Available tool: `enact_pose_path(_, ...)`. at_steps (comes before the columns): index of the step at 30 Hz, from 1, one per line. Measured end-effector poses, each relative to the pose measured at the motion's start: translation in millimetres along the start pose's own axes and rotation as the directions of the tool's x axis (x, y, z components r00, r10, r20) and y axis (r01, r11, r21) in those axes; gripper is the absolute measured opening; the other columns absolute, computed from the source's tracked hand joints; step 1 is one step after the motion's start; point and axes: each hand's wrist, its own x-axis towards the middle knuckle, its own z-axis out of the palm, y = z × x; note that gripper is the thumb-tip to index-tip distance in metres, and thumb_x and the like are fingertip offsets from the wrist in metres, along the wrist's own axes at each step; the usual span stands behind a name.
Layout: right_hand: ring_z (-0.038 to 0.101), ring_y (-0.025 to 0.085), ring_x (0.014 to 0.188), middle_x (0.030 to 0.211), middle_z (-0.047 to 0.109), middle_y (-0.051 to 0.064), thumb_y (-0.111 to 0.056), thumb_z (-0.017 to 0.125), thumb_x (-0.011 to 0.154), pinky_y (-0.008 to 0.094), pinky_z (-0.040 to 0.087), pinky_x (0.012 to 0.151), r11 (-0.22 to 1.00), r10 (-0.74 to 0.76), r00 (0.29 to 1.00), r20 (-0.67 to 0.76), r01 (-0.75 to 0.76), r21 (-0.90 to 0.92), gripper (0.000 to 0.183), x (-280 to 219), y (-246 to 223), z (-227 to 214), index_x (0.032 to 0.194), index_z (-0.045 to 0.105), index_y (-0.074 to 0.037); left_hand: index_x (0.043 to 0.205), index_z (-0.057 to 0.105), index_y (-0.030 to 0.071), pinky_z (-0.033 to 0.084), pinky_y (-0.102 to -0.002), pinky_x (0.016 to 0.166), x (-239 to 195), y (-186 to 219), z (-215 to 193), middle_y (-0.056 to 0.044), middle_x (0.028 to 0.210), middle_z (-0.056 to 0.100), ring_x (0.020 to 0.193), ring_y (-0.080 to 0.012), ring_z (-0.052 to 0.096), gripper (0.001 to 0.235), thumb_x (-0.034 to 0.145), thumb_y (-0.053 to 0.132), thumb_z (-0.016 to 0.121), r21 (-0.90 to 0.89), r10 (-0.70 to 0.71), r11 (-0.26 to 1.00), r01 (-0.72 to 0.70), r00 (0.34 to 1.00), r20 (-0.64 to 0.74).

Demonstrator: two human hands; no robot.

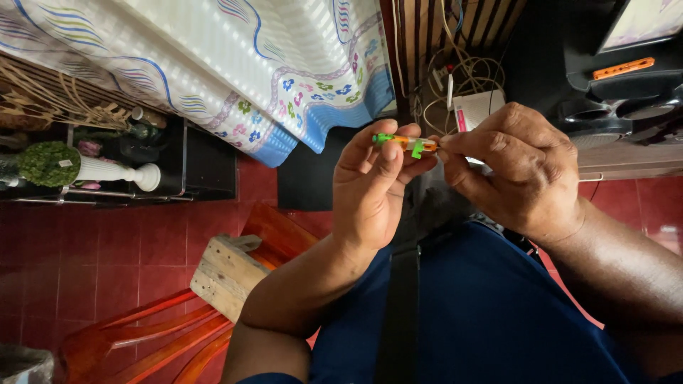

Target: Assembling or connecting fiber optic mechanical connectors to a fiber cable.

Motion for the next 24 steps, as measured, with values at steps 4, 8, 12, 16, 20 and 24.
enact_pose_path(4,0.067,0.019,0.077,0.087,0.068,0.006,0.001,0.087,0.079,0.032,0.055,0.064,0.999,0.029,1.000,0.003,-0.029,0.026,0.025,-9,6,3,0.096,0.069,-0.003,0.135,0.063,0.006,0.060,-0.046,0.101,2,2,4,-0.015,0.127,0.070,0.116,-0.0291,0.070,0.022,0.113,0.011,0.064,0.056,0.003,0.998,-0.001,1.000,-0.023)
enact_pose_path(8,0.067,0.017,0.086,0.096,0.069,0.003,-0.004,0.089,0.090,0.031,0.056,0.070,0.998,0.047,0.998,0.035,-0.048,0.043,0.023,-16,11,7,0.103,0.070,-0.006,0.142,0.062,0.007,0.061,-0.048,0.103,2,3,7,-0.016,0.125,0.071,0.116,-0.0303,0.071,0.029,0.113,0.011,0.063,0.092,0.007,0.996,-0.001,0.998,-0.061)
enact_pose_path(12,0.067,0.020,0.079,0.088,0.069,0.005,-0.002,0.088,0.081,0.033,0.056,0.065,1.000,-0.004,1.000,0.009,0.004,0.000,0.023,2,3,4,0.092,0.068,-0.003,0.139,0.061,0.004,0.061,-0.048,0.103,1,3,8,-0.016,0.125,0.071,0.114,-0.0286,0.071,0.025,0.114,0.010,0.062,0.111,0.021,0.994,-0.012,0.997,-0.080)
enact_pose_path(16,0.067,0.020,0.076,0.088,0.071,0.005,0.000,0.087,0.079,0.033,0.055,0.062,0.998,-0.058,0.998,0.008,0.058,-0.039,0.024,4,4,4,0.089,0.065,-0.001,0.138,0.061,0.003,0.062,-0.047,0.102,3,4,8,-0.016,0.125,0.071,0.114,-0.0284,0.071,0.025,0.114,0.010,0.062,0.106,0.014,0.994,-0.006,0.997,-0.077)
enact_pose_path(20,0.068,0.020,0.077,0.088,0.070,0.005,-0.001,0.087,0.080,0.034,0.056,0.065,0.999,-0.032,0.999,0.014,0.032,-0.017,0.024,4,5,5,0.091,0.066,-0.002,0.138,0.061,0.004,0.062,-0.047,0.101,5,4,8,-0.016,0.125,0.071,0.113,-0.0286,0.072,0.025,0.114,0.009,0.062,0.121,0.026,0.993,-0.016,0.997,-0.079)
enact_pose_path(24,0.067,0.020,0.076,0.085,0.067,0.006,-0.001,0.089,0.081,0.034,0.055,0.064,1.000,0.006,1.000,0.016,-0.006,0.024,0.025,-1,7,6,0.092,0.067,-0.003,0.142,0.061,0.004,0.062,-0.047,0.102,5,6,8,-0.017,0.125,0.071,0.113,-0.0279,0.072,0.030,0.113,0.009,0.062,0.152,0.029,0.988,-0.016,0.996,-0.084)
